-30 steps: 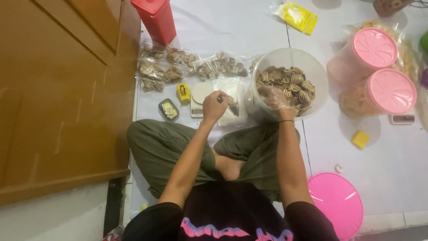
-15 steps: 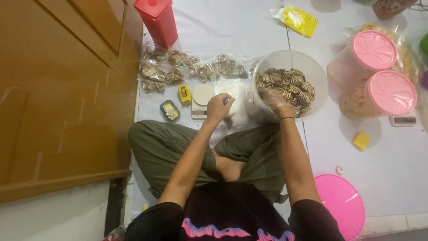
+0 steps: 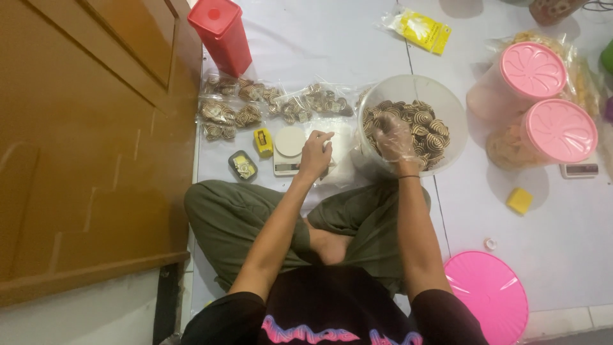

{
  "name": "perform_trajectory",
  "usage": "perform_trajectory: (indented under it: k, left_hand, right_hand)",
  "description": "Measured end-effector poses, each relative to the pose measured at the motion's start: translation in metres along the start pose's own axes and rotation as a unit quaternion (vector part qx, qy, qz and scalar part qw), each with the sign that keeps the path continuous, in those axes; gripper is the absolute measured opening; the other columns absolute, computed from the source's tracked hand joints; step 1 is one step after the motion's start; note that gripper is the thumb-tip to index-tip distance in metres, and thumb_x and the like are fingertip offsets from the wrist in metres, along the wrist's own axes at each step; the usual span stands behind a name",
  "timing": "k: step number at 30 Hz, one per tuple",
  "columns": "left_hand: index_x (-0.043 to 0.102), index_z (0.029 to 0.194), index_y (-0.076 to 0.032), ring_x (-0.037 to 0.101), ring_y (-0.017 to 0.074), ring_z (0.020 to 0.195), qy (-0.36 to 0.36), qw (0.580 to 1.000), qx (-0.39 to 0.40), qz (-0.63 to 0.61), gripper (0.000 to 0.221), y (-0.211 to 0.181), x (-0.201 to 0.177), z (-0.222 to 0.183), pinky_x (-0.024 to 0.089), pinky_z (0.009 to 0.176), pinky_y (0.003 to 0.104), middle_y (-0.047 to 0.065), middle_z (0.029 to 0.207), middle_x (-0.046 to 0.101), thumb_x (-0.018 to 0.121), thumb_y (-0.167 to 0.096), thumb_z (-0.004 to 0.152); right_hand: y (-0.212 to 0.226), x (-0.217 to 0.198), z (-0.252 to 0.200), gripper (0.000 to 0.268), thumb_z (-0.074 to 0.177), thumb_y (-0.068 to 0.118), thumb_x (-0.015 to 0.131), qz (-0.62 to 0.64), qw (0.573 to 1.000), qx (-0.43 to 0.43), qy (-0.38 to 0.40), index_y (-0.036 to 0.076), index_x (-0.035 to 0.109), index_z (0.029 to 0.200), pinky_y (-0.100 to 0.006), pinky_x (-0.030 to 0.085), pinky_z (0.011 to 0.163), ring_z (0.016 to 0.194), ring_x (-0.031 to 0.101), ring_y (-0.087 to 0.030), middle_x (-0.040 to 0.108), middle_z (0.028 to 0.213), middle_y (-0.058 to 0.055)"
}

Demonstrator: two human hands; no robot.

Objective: A person sitting on the floor is packaging spiral-patterned cookies into small plastic bags and weighing them on a digital scale.

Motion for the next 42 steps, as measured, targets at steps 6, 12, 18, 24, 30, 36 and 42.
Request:
perform_trajectory:
  k: [6, 12, 18, 24, 30, 36, 42]
  left_hand:
    - [0.06, 0.139, -0.002, 0.063, 0.0442, 0.119, -0.004, 0.998, -0.005, -0.07, 0.043, -0.008, 0.008, 0.001, 0.056, 0.098, 0.056, 0.023, 0.127, 0.059, 0.058, -0.006, 0.097]
    - [0.052, 0.145, 0.0, 0.055, 0.0413, 0.133, -0.009, 0.996, -0.003, -0.092, 0.048, -0.033, -0.009, -0.002, 0.05, 0.109, 0.051, 0.023, 0.138, 0.055, 0.052, -0.001, 0.098]
    - [0.055, 0.144, -0.002, 0.055, 0.039, 0.134, 0.008, 0.996, 0.03, -0.079, 0.045, -0.021, 0.0, -0.004, 0.047, 0.112, 0.05, 0.022, 0.139, 0.059, 0.053, -0.001, 0.098]
    - [0.055, 0.145, -0.005, 0.057, 0.0334, 0.134, 0.001, 0.998, 0.02, -0.054, 0.046, -0.021, 0.0, -0.002, 0.05, 0.11, 0.046, 0.017, 0.141, 0.059, 0.052, -0.002, 0.099]
    - [0.056, 0.143, -0.003, 0.057, 0.0358, 0.133, -0.011, 0.997, 0.018, -0.073, 0.044, -0.013, -0.007, -0.001, 0.049, 0.111, 0.048, 0.019, 0.14, 0.059, 0.049, -0.003, 0.099]
    - [0.056, 0.143, -0.002, 0.056, 0.037, 0.134, 0.001, 0.996, -0.001, -0.085, 0.044, -0.007, -0.004, -0.003, 0.047, 0.112, 0.05, 0.02, 0.14, 0.058, 0.048, -0.004, 0.099]
    - [0.055, 0.143, -0.004, 0.057, 0.0349, 0.133, 0.01, 0.997, -0.001, -0.081, 0.045, -0.004, 0.004, -0.005, 0.049, 0.111, 0.048, 0.018, 0.139, 0.059, 0.05, -0.003, 0.099]
  right_hand:
    - [0.062, 0.01, -0.006, 0.016, 0.091, 0.001, 0.066, 0.159, 0.982, -0.086, -0.059, 0.006, 0.068, 0.105, -0.045, 0.056, 0.081, 0.088, 0.071, -0.033, 0.071, 0.09, -0.017]
    - [0.018, 0.089, -0.004, 0.017, 0.088, 0.008, 0.069, -0.031, 0.99, -0.105, 0.094, 0.007, 0.067, 0.105, -0.055, 0.055, 0.081, 0.096, 0.07, -0.043, 0.069, 0.092, -0.021]
    - [0.003, 0.097, -0.008, 0.041, 0.09, 0.025, 0.065, -0.187, 0.942, 0.001, 0.278, 0.016, 0.065, 0.13, -0.054, 0.052, 0.102, 0.119, 0.065, -0.04, 0.073, 0.117, -0.019]
    - [0.0, 0.1, -0.001, 0.046, 0.09, 0.029, 0.062, -0.195, 0.937, 0.015, 0.289, 0.03, 0.062, 0.136, -0.055, 0.052, 0.102, 0.113, 0.067, -0.041, 0.074, 0.116, -0.016]
    - [0.02, 0.019, 0.026, 0.016, 0.098, 0.013, 0.064, -0.102, 0.979, -0.172, -0.049, 0.0, 0.068, 0.089, -0.056, 0.049, 0.065, 0.08, 0.065, -0.046, 0.064, 0.076, -0.026]
    - [-0.08, 0.062, 0.044, 0.04, 0.083, 0.031, 0.075, -0.287, 0.95, 0.034, 0.121, 0.023, 0.071, 0.121, -0.055, 0.061, 0.085, 0.102, 0.072, -0.041, 0.072, 0.118, -0.014]
    - [-0.11, 0.083, 0.055, 0.053, 0.079, 0.033, 0.076, -0.314, 0.921, 0.095, 0.208, 0.031, 0.068, 0.131, -0.055, 0.057, 0.1, 0.12, 0.063, -0.047, 0.052, 0.147, -0.011]
Point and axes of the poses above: each hand's wrist, its own z-axis towards the middle knuckle, its own x-axis out of the palm, y = z × x, the point moved 6 cm from there along z, towards the middle knuckle
